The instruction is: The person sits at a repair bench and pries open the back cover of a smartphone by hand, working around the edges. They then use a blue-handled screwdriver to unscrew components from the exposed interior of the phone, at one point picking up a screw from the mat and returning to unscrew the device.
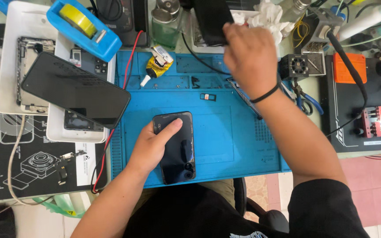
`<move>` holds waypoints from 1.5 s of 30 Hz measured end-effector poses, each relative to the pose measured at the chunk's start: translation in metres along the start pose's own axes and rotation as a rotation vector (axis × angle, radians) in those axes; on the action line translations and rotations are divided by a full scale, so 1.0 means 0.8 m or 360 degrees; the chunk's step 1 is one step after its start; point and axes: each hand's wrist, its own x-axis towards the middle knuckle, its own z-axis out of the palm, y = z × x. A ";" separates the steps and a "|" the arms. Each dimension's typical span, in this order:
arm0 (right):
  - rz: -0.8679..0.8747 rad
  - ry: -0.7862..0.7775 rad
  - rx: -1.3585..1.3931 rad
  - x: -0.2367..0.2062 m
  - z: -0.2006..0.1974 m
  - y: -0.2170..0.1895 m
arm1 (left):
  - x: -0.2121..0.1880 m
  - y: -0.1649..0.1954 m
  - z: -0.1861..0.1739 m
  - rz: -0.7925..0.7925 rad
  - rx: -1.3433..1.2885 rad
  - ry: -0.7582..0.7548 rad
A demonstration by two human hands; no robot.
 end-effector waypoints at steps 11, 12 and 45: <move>0.0153 0.0043 0.0309 0.026 -0.021 0.039 | -0.004 0.007 0.004 -0.0072 0.0059 0.0049; 0.0146 0.0041 0.0296 0.025 -0.022 0.038 | -0.005 0.007 0.004 -0.0079 0.0077 0.0053; 0.0587 -0.0184 0.0276 -0.052 -0.054 0.088 | -0.011 -0.035 -0.030 -0.0248 0.0141 0.0261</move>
